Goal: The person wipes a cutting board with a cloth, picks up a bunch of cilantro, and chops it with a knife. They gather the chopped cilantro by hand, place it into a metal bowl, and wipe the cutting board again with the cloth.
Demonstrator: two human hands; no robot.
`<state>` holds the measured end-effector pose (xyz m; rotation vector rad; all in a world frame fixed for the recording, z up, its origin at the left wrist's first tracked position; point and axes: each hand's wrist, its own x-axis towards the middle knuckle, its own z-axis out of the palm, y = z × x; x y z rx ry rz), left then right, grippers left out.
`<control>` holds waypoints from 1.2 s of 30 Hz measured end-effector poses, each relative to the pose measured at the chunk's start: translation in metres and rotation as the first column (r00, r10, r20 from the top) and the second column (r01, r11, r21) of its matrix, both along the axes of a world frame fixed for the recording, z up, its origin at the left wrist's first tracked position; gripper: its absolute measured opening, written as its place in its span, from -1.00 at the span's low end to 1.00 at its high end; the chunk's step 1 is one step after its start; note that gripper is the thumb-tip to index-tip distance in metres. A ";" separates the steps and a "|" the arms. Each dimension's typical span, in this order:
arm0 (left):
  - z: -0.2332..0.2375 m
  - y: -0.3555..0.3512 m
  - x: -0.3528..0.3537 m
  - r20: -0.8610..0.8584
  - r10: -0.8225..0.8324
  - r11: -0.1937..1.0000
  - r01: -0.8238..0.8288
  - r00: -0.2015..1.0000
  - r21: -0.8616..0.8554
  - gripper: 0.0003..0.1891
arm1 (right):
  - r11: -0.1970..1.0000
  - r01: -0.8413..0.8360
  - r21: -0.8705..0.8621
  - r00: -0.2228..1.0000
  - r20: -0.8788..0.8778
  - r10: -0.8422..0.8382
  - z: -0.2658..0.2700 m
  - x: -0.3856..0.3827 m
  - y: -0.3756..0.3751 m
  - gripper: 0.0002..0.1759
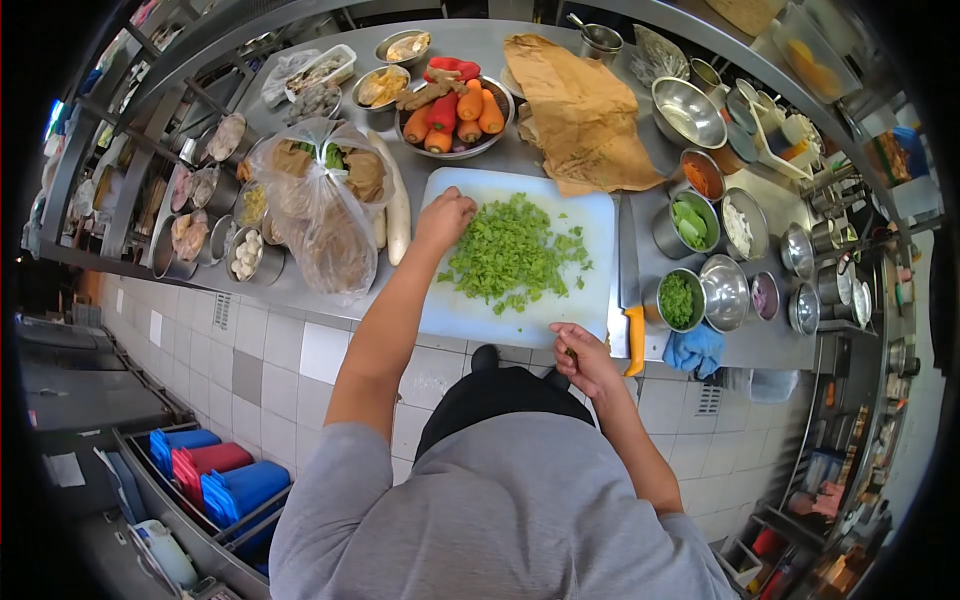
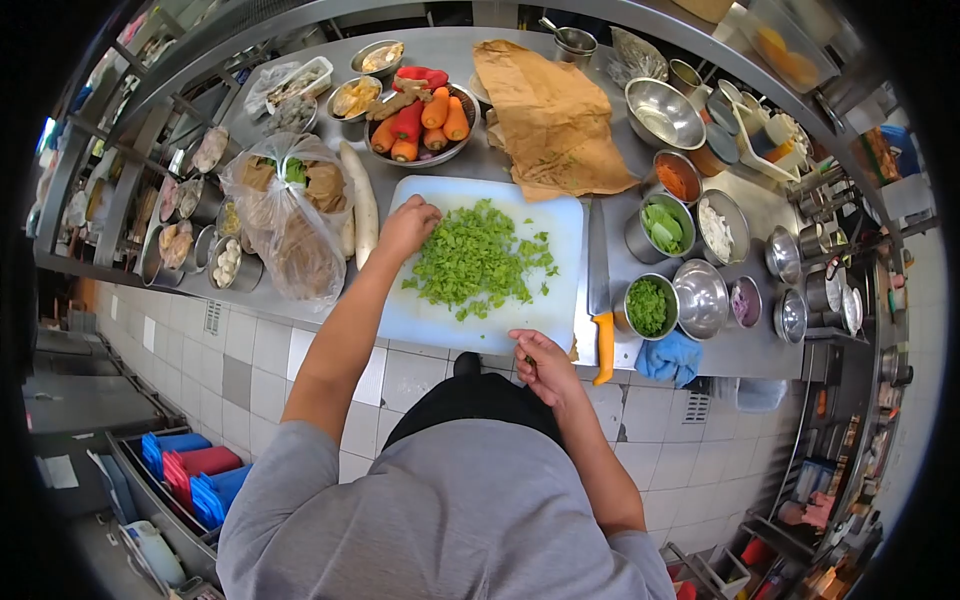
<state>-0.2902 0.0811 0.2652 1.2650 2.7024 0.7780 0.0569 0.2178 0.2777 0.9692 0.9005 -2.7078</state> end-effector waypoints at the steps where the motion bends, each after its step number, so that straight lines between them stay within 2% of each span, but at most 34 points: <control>1: 0.001 0.001 -0.001 0.002 -0.002 1.000 0.002 1.000 -0.015 -0.85 | 1.000 -0.001 0.004 1.000 -0.002 0.001 0.001 0.001 0.000 -0.77; 3: -0.002 -0.001 -0.006 0.004 -0.004 0.999 0.004 1.000 -0.046 -0.86 | 1.000 0.003 0.005 1.000 -0.005 -0.003 0.003 0.003 -0.001 -0.77; 6: -0.012 -0.007 -0.007 -0.008 0.055 0.998 -0.055 0.998 0.004 -0.89 | 1.000 0.016 0.003 1.000 -0.011 -0.016 0.004 0.003 0.001 -0.76; 9: -0.012 -0.015 -0.002 0.013 0.024 0.998 -0.025 1.000 0.053 -0.89 | 1.000 0.015 0.009 1.000 -0.011 -0.015 0.003 0.003 0.001 -0.76; 12: -0.006 -0.014 -0.003 -0.068 -0.108 0.991 0.113 0.992 0.073 -0.90 | 1.000 -0.018 0.016 1.000 0.001 0.018 0.000 -0.001 -0.001 -0.76; 15: -0.001 -0.007 -0.007 -0.157 -0.182 0.981 0.167 0.971 -0.102 -0.89 | 0.998 -0.058 0.031 0.998 0.010 0.058 0.000 -0.006 -0.005 -0.76; 18: 0.001 -0.008 -0.009 -0.161 -0.202 0.969 0.173 0.966 -0.177 -0.89 | 0.997 -0.065 0.031 0.998 0.006 0.065 0.001 -0.008 -0.008 -0.76; 21: 0.015 -0.017 0.006 -0.004 0.003 0.997 -0.003 1.000 0.074 -0.94 | 0.999 -0.041 0.034 0.999 0.003 0.041 0.004 -0.009 -0.006 -0.75; 24: 0.037 -0.022 0.052 0.115 -0.010 0.978 -0.014 0.993 0.210 -0.94 | 0.999 0.006 0.035 1.000 -0.005 -0.006 0.008 -0.009 -0.007 -0.73; 26: 0.046 -0.022 0.101 0.210 -0.194 0.961 0.143 0.958 0.237 -0.93 | 0.998 0.043 0.049 0.999 -0.014 -0.042 0.009 -0.014 -0.008 -0.72; 28: 0.061 -0.017 0.154 0.343 -0.300 0.943 0.223 0.890 0.246 -0.89 | 0.997 0.075 0.022 0.997 0.032 -0.076 0.016 -0.024 -0.015 -0.72; 30: 0.057 -0.012 0.188 0.360 -0.334 0.941 0.286 0.871 0.180 -0.85 | 0.994 0.109 -0.024 0.993 0.047 -0.108 0.015 -0.028 -0.019 -0.72; 33: 0.060 -0.008 0.202 0.440 -0.297 0.955 0.271 0.847 0.124 -0.82 | 0.988 0.126 -0.086 0.992 0.020 -0.125 -0.003 -0.024 -0.018 -0.73; 36: 0.042 -0.011 0.179 0.304 -0.230 0.960 0.165 0.925 0.225 -0.82 | 0.994 0.081 -0.068 0.997 -0.009 -0.082 -0.009 -0.009 -0.010 -0.74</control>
